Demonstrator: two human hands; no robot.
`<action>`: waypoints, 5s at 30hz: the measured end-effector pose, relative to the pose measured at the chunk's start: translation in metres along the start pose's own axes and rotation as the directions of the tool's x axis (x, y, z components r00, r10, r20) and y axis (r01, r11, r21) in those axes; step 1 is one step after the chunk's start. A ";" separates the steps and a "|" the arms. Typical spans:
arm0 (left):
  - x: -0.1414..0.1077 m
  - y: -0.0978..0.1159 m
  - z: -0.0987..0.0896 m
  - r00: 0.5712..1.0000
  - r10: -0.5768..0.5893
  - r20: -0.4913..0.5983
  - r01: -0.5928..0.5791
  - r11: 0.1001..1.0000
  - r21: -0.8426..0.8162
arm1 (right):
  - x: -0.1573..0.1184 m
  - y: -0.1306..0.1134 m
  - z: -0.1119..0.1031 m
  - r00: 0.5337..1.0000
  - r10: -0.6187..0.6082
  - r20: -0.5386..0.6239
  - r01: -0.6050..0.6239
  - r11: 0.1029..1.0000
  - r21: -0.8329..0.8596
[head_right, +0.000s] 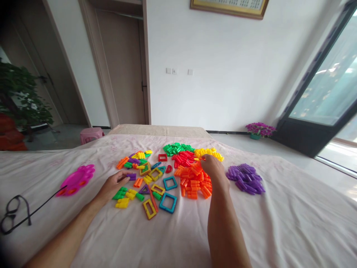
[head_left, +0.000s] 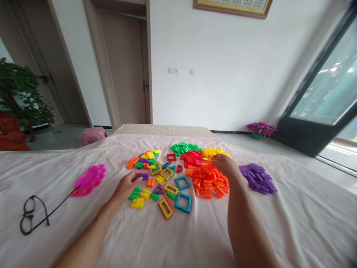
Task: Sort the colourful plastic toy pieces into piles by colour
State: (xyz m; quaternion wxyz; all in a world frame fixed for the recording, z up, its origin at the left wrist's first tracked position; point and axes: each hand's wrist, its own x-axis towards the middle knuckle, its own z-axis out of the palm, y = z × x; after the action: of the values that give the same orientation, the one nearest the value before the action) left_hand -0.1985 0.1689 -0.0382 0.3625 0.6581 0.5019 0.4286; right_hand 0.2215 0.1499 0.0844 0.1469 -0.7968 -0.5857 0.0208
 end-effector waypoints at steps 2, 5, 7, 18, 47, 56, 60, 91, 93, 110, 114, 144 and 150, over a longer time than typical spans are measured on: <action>0.000 0.000 0.000 1.000 -0.006 -0.006 0.006 1.000 -0.030 | 0.000 0.003 0.000 1.000 -0.002 -0.006 0.002 1.000 -0.002; -0.001 0.002 0.000 1.000 0.008 -0.006 -0.009 0.999 -0.037 | -0.001 -0.006 -0.003 0.998 -0.030 -0.046 0.030 1.000 0.005; -0.001 0.004 0.000 1.000 0.016 -0.006 -0.016 1.000 -0.022 | -0.004 -0.021 -0.003 0.995 -0.068 -0.075 0.070 0.997 0.014; -0.002 0.005 0.001 0.996 -0.061 0.059 0.067 0.992 -0.106 | -0.069 -0.142 0.062 0.760 -0.647 0.064 0.617 0.748 0.244; 0.003 -0.012 -0.005 1.000 -0.005 0.009 0.004 0.985 0.170 | 0.014 0.030 0.017 0.879 0.310 -0.363 -0.157 0.905 0.395; 0.002 -0.010 -0.006 1.000 -0.001 -0.013 0.003 0.993 0.114 | 0.009 0.069 0.008 0.665 0.510 -0.545 -0.189 0.822 0.537; 0.001 -0.009 -0.004 0.999 -0.007 -0.036 0.010 0.997 0.082 | 0.015 0.034 0.013 0.756 0.338 -0.561 0.062 0.816 0.575; 0.005 -0.022 -0.027 0.985 -0.011 -0.173 0.081 0.912 0.401 | -0.089 -0.157 0.107 0.683 -0.731 0.000 0.731 0.682 -0.006; 0.005 -0.021 -0.027 0.985 -0.022 -0.173 0.091 0.910 0.404 | -0.090 -0.157 0.107 0.682 -0.732 -0.003 0.731 0.682 -0.022; 0.007 -0.024 -0.028 0.986 -0.056 -0.157 0.117 0.906 0.407 | -0.060 -0.135 0.083 0.768 -0.573 -0.285 0.640 0.683 0.352; 0.008 -0.024 -0.028 0.986 -0.054 -0.158 0.117 0.900 0.420 | -0.025 -0.103 0.053 0.875 -0.300 -0.379 0.477 0.667 0.573; 0.007 -0.020 -0.026 0.981 -0.027 -0.190 0.101 0.915 0.392 | -0.052 -0.135 0.066 0.695 -0.717 -0.061 0.650 0.589 0.479; 0.008 -0.022 -0.025 0.980 -0.037 -0.194 0.112 0.913 0.393 | -0.080 -0.172 0.096 0.613 -0.789 0.045 0.741 0.593 0.315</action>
State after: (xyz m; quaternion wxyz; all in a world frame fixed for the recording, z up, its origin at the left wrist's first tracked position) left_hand -0.2287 0.1832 -0.0475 0.1883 0.6567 0.6351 0.3604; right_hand 0.0169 0.1413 0.0261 0.1930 -0.4337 -0.8738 0.1052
